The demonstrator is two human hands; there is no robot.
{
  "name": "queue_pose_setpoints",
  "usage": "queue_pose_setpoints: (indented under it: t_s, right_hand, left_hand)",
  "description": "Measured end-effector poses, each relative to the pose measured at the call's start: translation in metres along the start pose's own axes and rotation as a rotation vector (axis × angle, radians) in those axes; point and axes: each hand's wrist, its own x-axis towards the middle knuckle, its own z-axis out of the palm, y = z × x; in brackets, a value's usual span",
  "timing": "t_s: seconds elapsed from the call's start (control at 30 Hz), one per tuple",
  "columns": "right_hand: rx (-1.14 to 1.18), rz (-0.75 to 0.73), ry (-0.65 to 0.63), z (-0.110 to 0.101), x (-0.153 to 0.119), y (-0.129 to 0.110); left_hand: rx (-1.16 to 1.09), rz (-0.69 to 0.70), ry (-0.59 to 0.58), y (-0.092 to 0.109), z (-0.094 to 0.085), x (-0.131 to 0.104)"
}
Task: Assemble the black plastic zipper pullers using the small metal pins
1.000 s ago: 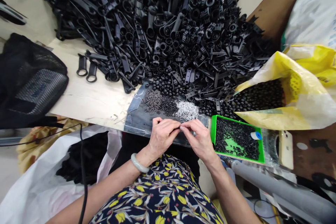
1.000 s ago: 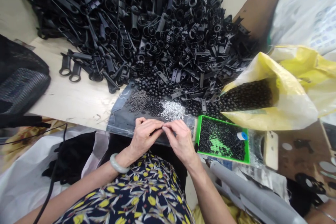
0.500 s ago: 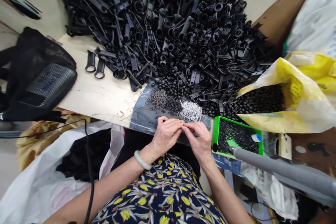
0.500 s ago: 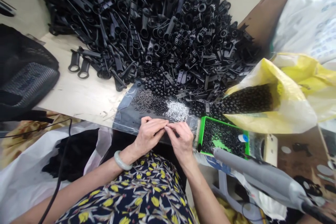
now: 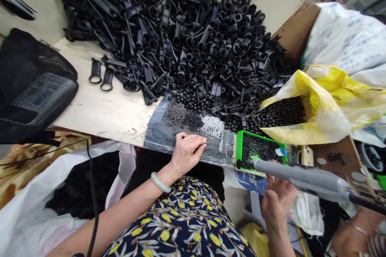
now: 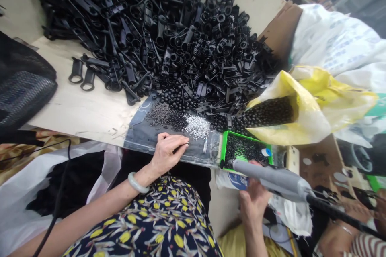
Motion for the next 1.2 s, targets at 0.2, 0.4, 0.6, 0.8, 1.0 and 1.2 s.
queue_pose_setpoints:
  t_s: [0.2, 0.4, 0.6, 0.8, 1.0, 1.2]
  right_hand:
    - [0.269, -0.105, -0.15, 0.085, 0.055, -0.034]
    - [0.48, -0.138, -0.227, 0.164, 0.049, -0.047]
    - [0.545, -0.068, -0.297, 0.178, 0.047, -0.042]
    - [0.508, -0.039, -0.303, 0.176, 0.045, -0.035]
    - [0.474, -0.111, -0.376, 0.177, 0.045, -0.03]
    - [0.453, -0.082, -0.457, 0.18, 0.049, -0.031]
  left_hand:
    - [-0.014, 0.035, 0.007, 0.0, -0.001, 0.0]
    - [0.005, 0.02, -0.012, 0.001, -0.002, 0.001]
    - [0.016, 0.002, -0.038, 0.004, -0.002, 0.002]
    - [0.021, 0.011, -0.042, 0.005, -0.002, 0.002]
    - [0.045, 0.003, -0.075, 0.005, -0.003, 0.002]
    - [0.024, -0.02, -0.089, 0.005, -0.004, 0.003]
